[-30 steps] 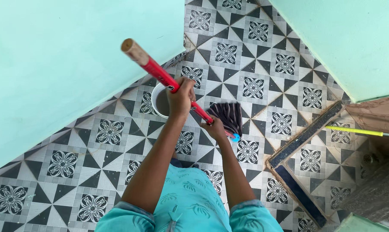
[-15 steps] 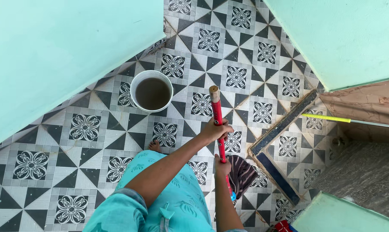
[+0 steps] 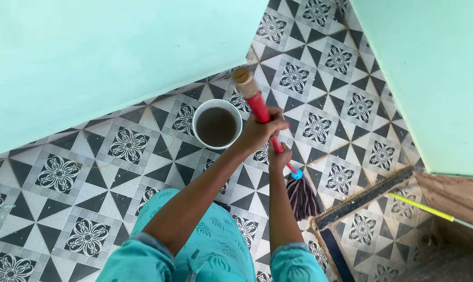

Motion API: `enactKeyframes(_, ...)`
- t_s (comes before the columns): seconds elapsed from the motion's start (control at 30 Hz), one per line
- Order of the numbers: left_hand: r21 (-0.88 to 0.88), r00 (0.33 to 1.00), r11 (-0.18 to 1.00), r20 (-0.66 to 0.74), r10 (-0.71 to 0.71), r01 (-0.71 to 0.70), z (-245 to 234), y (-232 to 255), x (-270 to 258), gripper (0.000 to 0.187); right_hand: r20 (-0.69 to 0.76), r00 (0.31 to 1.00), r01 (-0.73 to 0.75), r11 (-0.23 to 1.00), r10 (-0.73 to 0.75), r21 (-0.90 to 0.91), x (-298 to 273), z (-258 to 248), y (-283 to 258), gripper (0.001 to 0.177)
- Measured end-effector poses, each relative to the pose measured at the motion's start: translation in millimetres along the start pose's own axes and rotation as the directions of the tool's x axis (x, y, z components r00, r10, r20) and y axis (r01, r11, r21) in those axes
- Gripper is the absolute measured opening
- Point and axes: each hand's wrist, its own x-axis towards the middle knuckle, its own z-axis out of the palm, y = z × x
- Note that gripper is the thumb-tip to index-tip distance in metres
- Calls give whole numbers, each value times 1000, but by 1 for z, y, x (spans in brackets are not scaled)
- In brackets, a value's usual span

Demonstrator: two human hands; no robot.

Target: The person mops a tiled floor using a mop with a red handle and a black yarn head, dipping it into a white bucket of water and moving it across the surface.

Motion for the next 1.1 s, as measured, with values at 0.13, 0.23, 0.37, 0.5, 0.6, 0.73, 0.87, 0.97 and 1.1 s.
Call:
enactKeyframes(0.13, 110, 935, 978, -293, 200, -175, -36, 50, -37, 32, 339, 921, 170, 981, -193, 96, 27, 69, -61, 24)
enactKeyframes(0.23, 238, 830, 906, -368, 418, -350, -37, 84, -52, 36, 552, 812, 76, 971, -192, 225, 31, 89, -123, 11)
enactKeyframes(0.37, 332, 672, 753, -340, 658, -568, -31, 110, -60, 37, 714, 651, -100, 903, -257, 417, 23, 71, -184, 11)
enactKeyframes(0.5, 406, 559, 771, -531, 636, -492, -58, 119, -56, 18, 778, 547, 46, 939, -309, 341, 24, 52, -206, 17)
enactKeyframes(0.6, 443, 423, 674, -541, 727, -592, -85, 119, -38, 32, 807, 519, 101, 957, -283, 271, 33, 55, -213, 18)
enactKeyframes(0.73, 323, 385, 700, -653, 652, -637, -95, 104, -6, 28, 782, 549, 279, 947, -293, 159, 62, 58, -188, 25)
enactKeyframes(0.87, 227, 494, 750, -630, 599, -621, -65, 55, 46, 26, 767, 571, 395, 917, -292, 55, 119, 53, -115, 25)
enactKeyframes(0.97, 40, 673, 829, -562, 481, -558, -28, -4, 98, 24, 779, 594, 408, 910, -200, -78, 172, 29, -31, 18)
enactKeyframes(1.1, -45, 859, 917, -371, 353, -397, 50, -88, 162, 26, 558, 806, 328, 934, -197, -143, 231, -26, 89, 17)
